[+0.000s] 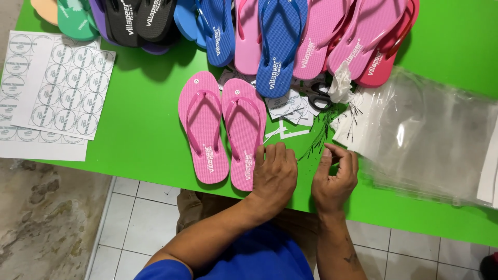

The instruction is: Cleaning a pink flip-flop using a white cloth and inspecting it on a workbench.

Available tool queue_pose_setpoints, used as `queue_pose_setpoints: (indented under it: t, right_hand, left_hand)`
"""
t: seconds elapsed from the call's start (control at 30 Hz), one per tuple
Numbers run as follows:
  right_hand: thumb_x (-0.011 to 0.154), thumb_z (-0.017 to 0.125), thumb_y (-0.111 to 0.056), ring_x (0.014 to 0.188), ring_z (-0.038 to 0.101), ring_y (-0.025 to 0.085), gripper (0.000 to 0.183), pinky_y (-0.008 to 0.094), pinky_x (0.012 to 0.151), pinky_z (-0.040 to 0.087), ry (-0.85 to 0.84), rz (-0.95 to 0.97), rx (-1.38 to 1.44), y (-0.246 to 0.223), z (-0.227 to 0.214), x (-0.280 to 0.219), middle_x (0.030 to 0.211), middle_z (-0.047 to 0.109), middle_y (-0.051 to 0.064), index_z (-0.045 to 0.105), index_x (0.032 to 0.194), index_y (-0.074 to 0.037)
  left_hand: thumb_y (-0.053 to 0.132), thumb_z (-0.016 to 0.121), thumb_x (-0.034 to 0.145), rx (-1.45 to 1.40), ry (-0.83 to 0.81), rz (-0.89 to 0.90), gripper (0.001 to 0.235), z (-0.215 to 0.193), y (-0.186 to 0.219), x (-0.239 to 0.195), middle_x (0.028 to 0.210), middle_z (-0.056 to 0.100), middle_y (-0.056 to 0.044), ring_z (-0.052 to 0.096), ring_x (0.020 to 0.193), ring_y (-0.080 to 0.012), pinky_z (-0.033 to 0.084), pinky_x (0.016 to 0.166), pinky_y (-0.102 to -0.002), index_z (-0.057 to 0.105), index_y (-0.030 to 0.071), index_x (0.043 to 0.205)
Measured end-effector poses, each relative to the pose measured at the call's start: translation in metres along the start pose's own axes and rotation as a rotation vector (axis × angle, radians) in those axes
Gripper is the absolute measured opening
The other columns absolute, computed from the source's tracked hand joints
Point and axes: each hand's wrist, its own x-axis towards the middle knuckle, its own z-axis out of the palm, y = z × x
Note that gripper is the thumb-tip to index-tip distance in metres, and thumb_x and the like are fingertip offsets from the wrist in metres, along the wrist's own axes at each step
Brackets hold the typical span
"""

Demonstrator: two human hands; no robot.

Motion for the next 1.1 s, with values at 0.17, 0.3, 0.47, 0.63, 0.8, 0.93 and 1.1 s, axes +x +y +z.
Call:
queue_pose_setpoints:
  t: [0.17, 0.3, 0.47, 0.63, 0.8, 0.93, 1.1]
  right_hand:
    - [0.111, 0.054, -0.023, 0.067, 0.05, 0.018, 0.026, 0.033, 0.064, 0.043, -0.036, 0.08, 0.153, -0.013, -0.002, 0.0, 0.081, 0.056, 0.011, 0.068, 0.113, -0.001]
    - [0.105, 0.059, -0.033, 0.055, 0.046, 0.007, 0.035, 0.026, 0.052, 0.04, -0.306, 0.313, 0.443, -0.049, 0.007, 0.008, 0.07, 0.065, 0.008, 0.074, 0.118, -0.004]
    - [0.106, 0.063, -0.025, 0.048, 0.039, 0.005, 0.026, 0.021, 0.046, 0.034, -0.291, 0.349, 0.526, -0.03, 0.033, 0.037, 0.064, 0.062, 0.006, 0.076, 0.097, -0.004]
    - [0.108, 0.061, -0.017, 0.045, 0.039, 0.003, 0.022, 0.018, 0.039, 0.036, -0.25, 0.399, 0.625, -0.022, 0.037, 0.066, 0.067, 0.059, 0.004, 0.073, 0.098, -0.001]
    - [0.104, 0.066, -0.025, 0.046, 0.039, 0.005, 0.022, 0.021, 0.039, 0.032, -0.266, 0.6, 0.627, -0.025, 0.04, 0.077, 0.069, 0.057, 0.0, 0.076, 0.101, -0.006]
    - [0.106, 0.062, -0.021, 0.049, 0.043, 0.006, 0.021, 0.019, 0.039, 0.033, -0.217, 0.666, 0.763, -0.024, 0.039, 0.064, 0.076, 0.06, 0.003, 0.073, 0.103, -0.003]
    - [0.099, 0.067, -0.008, 0.081, 0.065, 0.015, 0.019, 0.022, 0.066, 0.05, -0.287, 0.602, 0.851, -0.031, 0.037, 0.043, 0.093, 0.072, 0.015, 0.071, 0.115, 0.003]
  left_hand:
    - [0.024, 0.054, 0.102, -0.085, 0.079, -0.103, 0.02, -0.021, -0.017, 0.017, 0.081, 0.044, -0.004, 0.049, 0.075, -0.0236, 0.039, 0.081, -0.041, 0.056, 0.011, 0.087]
    - [0.031, 0.048, 0.106, -0.084, 0.118, -0.134, 0.027, -0.025, -0.024, 0.018, 0.081, 0.043, -0.003, 0.047, 0.073, -0.0228, 0.039, 0.079, -0.038, 0.054, 0.014, 0.087]
    - [0.031, 0.047, 0.106, -0.111, 0.094, -0.13, 0.026, -0.026, -0.03, 0.001, 0.082, 0.045, -0.003, 0.049, 0.074, -0.0229, 0.039, 0.081, -0.039, 0.053, 0.014, 0.087]
    - [0.03, 0.049, 0.105, -0.115, 0.065, -0.133, 0.023, -0.039, -0.035, -0.013, 0.082, 0.046, -0.002, 0.05, 0.074, -0.0232, 0.04, 0.08, -0.038, 0.054, 0.014, 0.089]
    - [0.025, 0.058, 0.1, -0.236, -0.03, -0.207, 0.013, -0.047, -0.039, -0.016, 0.093, 0.056, -0.006, 0.05, 0.083, -0.0269, 0.038, 0.078, -0.041, 0.06, 0.013, 0.096]
    - [0.025, 0.058, 0.099, -0.24, -0.015, -0.226, 0.012, -0.048, -0.04, -0.016, 0.092, 0.056, -0.005, 0.05, 0.081, -0.0265, 0.038, 0.078, -0.041, 0.06, 0.014, 0.095]
    - [0.029, 0.069, 0.096, -0.28, -0.008, -0.174, 0.016, -0.05, -0.041, -0.022, 0.093, 0.059, -0.004, 0.052, 0.081, -0.0262, 0.038, 0.078, -0.04, 0.065, 0.014, 0.099]
